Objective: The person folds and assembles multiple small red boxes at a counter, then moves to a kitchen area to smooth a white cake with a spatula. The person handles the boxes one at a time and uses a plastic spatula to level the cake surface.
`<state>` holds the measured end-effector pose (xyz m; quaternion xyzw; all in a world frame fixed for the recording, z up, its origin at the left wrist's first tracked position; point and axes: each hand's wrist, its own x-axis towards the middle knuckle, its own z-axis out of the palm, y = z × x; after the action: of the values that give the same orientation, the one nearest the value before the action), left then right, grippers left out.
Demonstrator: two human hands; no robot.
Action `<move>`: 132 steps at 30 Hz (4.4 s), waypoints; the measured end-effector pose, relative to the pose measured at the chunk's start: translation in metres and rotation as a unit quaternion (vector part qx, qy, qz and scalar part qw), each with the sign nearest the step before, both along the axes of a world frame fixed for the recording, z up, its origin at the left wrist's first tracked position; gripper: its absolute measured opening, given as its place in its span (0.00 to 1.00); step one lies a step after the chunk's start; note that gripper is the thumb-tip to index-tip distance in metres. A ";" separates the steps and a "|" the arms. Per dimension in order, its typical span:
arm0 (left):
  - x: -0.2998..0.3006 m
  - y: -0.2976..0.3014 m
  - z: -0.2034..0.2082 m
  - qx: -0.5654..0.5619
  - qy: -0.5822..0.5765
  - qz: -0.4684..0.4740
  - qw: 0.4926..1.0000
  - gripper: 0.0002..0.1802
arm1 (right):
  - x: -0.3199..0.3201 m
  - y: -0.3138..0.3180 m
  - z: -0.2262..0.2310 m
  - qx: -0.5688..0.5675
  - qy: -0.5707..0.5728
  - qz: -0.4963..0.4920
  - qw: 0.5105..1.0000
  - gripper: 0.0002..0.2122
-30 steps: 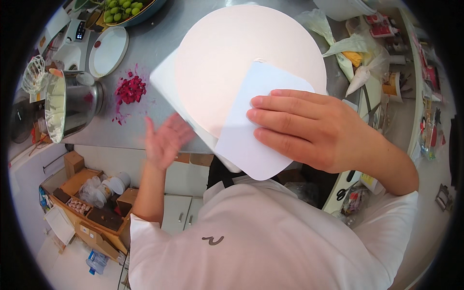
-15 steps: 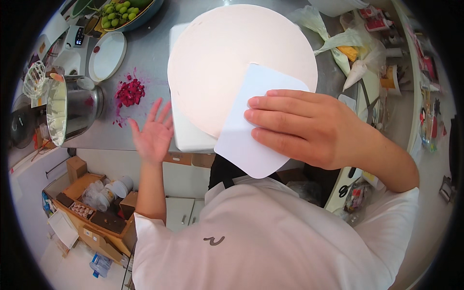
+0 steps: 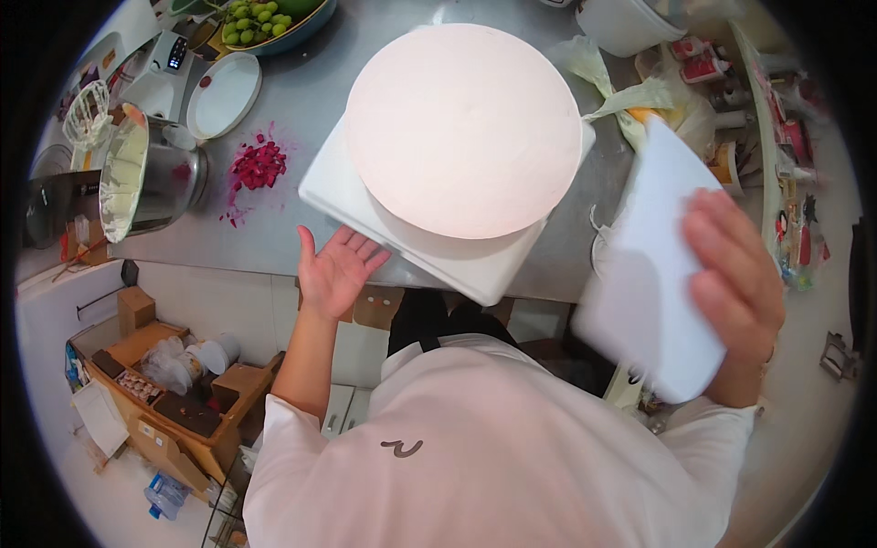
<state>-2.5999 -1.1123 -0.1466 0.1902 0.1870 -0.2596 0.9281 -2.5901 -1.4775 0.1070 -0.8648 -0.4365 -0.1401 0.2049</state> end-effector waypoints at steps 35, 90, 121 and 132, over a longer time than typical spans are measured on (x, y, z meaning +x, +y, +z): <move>-0.076 -0.416 -0.079 0.562 -0.700 -0.092 0.430 0.11 | -0.247 -0.152 -0.269 0.840 0.162 -0.433 0.282 0.17; -0.106 -0.257 -0.045 0.409 -0.155 -0.265 0.859 0.20 | -0.277 -0.262 -0.321 0.763 0.110 -0.536 0.344 0.19; -0.053 -0.089 -0.002 0.032 -0.047 -0.075 0.996 0.29 | -0.162 -0.022 -0.317 0.287 0.238 -0.580 0.725 0.22; -0.042 -0.082 -0.003 0.111 -0.071 -0.168 0.977 0.22 | -0.127 -0.095 -0.382 0.100 0.122 -0.627 0.763 0.22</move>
<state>-2.6418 -1.1945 -0.1501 0.3382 0.1141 -0.3751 0.8555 -2.7169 -1.5720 -0.2754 -0.9300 0.2480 -0.1736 0.2087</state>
